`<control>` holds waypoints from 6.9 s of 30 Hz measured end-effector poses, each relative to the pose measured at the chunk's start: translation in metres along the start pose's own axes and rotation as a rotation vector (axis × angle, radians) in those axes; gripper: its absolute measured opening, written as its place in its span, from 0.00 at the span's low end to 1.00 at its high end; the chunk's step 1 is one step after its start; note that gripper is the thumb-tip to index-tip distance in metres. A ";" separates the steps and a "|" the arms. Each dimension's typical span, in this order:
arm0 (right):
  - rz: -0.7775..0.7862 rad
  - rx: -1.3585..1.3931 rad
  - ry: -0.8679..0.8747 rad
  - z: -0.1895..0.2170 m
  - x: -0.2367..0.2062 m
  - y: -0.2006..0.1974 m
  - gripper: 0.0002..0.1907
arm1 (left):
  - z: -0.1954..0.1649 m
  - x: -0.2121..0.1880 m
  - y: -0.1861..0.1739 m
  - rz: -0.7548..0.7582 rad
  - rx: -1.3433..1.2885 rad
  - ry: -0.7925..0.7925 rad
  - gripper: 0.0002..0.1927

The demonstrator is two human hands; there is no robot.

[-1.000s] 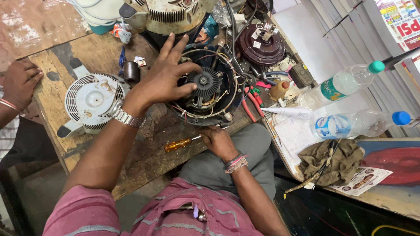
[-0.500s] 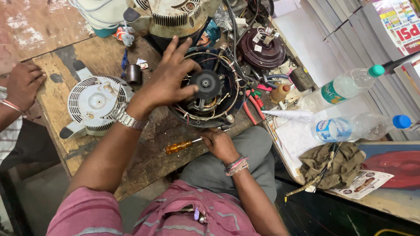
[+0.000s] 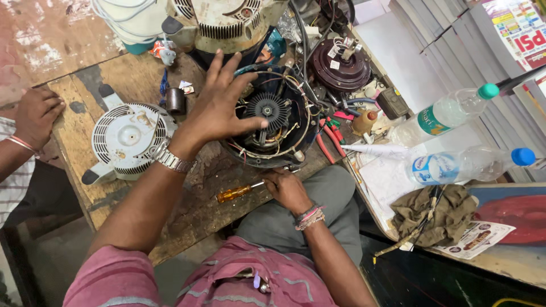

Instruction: The person handles a disassembled electrical motor on a cluttered workbench, manipulating wires and internal components with their hands. They repeatedly pick up and set down the motor housing while adjusting the wiring.

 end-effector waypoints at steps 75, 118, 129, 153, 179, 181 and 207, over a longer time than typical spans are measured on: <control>0.335 1.199 -0.542 0.045 -0.074 -0.140 0.11 | 0.042 -0.020 0.011 -0.361 -0.192 -0.030 0.27; -0.485 -0.035 0.060 -0.050 -0.039 -0.052 0.10 | 0.048 0.065 -0.071 -0.576 0.437 0.278 0.06; -0.468 0.038 0.029 -0.025 -0.041 -0.065 0.06 | 0.055 0.073 -0.055 -0.387 0.412 0.163 0.22; -0.446 0.048 0.081 -0.022 -0.039 -0.070 0.06 | -0.028 0.018 0.008 0.071 0.222 0.271 0.50; -0.467 0.039 0.053 -0.022 -0.039 -0.070 0.05 | -0.020 0.026 0.015 0.166 0.185 0.179 0.50; -0.468 0.056 0.049 -0.020 -0.039 -0.070 0.05 | -0.016 0.025 0.017 0.186 0.181 0.158 0.49; -0.460 0.030 0.077 -0.020 -0.038 -0.070 0.06 | 0.017 0.023 0.022 -0.047 -0.199 0.170 0.53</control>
Point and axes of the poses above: each hand's wrist, its own x-axis towards the middle knuckle, its own y-axis out of the palm, z = x × y, the point moved 6 cm from there along x, towards the middle knuckle, and after that the axes turned 15 degrees about y, right-handed, at the moved point
